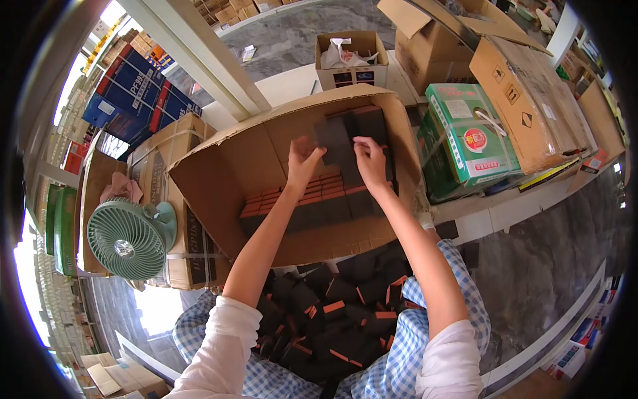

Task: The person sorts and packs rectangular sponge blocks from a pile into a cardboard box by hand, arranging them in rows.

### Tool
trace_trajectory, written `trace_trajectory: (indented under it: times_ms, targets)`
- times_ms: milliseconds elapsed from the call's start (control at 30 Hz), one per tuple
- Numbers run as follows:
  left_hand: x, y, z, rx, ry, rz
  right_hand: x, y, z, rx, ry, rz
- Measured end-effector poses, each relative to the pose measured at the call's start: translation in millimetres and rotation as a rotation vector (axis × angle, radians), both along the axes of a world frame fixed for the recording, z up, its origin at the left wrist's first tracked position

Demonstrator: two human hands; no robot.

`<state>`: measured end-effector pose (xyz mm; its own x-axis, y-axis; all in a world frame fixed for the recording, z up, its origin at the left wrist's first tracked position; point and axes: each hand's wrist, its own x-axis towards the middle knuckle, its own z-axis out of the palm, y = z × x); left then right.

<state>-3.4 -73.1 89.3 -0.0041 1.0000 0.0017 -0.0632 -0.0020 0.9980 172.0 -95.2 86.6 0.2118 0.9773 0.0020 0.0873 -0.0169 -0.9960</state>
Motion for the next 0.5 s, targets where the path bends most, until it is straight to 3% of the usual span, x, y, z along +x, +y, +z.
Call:
trace_trajectory:
  times_ms: [233, 367, 500]
  targets:
    - [10, 43, -29, 0.089, 0.152, -0.058, 8, 3, -28, 0.087, -0.261, -0.257]
    - [10, 50, -41, 0.153, 0.202, -0.073, 30, 6, -18, 0.12, -0.344, -0.235]
    - [11, 52, -48, 0.158, 0.132, -0.122, 47, 16, -17, 0.092, -0.244, -0.183]
